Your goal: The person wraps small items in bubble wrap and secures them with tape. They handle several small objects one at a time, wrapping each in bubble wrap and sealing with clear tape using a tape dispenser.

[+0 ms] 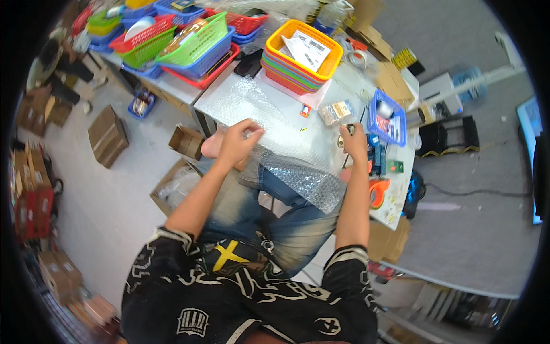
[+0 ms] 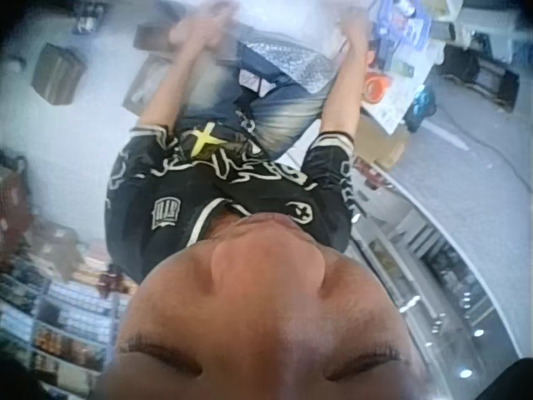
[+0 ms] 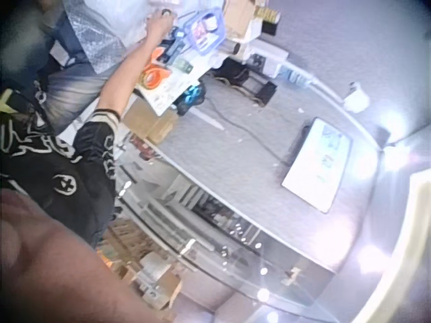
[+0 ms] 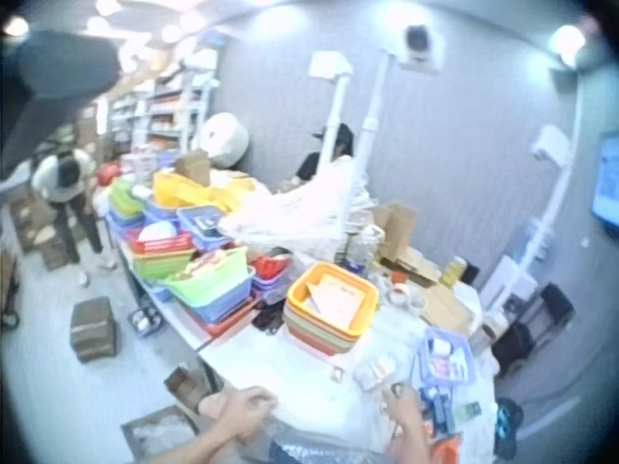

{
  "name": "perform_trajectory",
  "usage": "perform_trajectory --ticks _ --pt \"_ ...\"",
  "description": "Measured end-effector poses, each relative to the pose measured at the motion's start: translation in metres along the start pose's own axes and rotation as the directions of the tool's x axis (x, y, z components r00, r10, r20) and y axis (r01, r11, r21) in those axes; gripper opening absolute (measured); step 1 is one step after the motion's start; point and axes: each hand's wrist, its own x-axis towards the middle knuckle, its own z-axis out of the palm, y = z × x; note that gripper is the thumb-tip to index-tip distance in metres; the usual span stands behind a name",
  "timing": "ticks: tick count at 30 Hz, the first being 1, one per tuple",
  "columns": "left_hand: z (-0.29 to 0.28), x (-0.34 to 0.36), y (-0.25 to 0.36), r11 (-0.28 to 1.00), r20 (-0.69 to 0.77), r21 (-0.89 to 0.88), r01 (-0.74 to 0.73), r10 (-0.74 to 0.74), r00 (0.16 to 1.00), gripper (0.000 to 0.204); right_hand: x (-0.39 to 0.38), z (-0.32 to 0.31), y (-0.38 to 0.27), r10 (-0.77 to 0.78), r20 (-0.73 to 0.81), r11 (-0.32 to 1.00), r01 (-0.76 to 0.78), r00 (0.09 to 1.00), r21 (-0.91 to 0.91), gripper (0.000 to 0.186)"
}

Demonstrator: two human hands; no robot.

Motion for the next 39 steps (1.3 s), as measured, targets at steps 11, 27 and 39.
perform_trajectory --ticks 11,27,39 --pt "0.132 0.043 -0.054 0.742 0.551 0.566 -0.36 -0.015 0.835 0.08 -0.056 -0.063 -0.039 -0.287 0.189 0.532 -0.008 0.939 0.847 0.037" --pt "0.063 0.042 0.029 0.928 0.391 -0.335 -0.162 0.293 0.872 0.075 -0.058 0.031 -0.055 -0.37 0.647 0.424 -0.498 0.667 0.756 0.068" --pt "0.058 0.032 0.008 0.743 0.023 -0.658 0.126 -0.147 0.989 0.03 -0.055 0.053 -0.054 -0.218 0.588 0.329 -0.508 0.779 0.796 0.049"
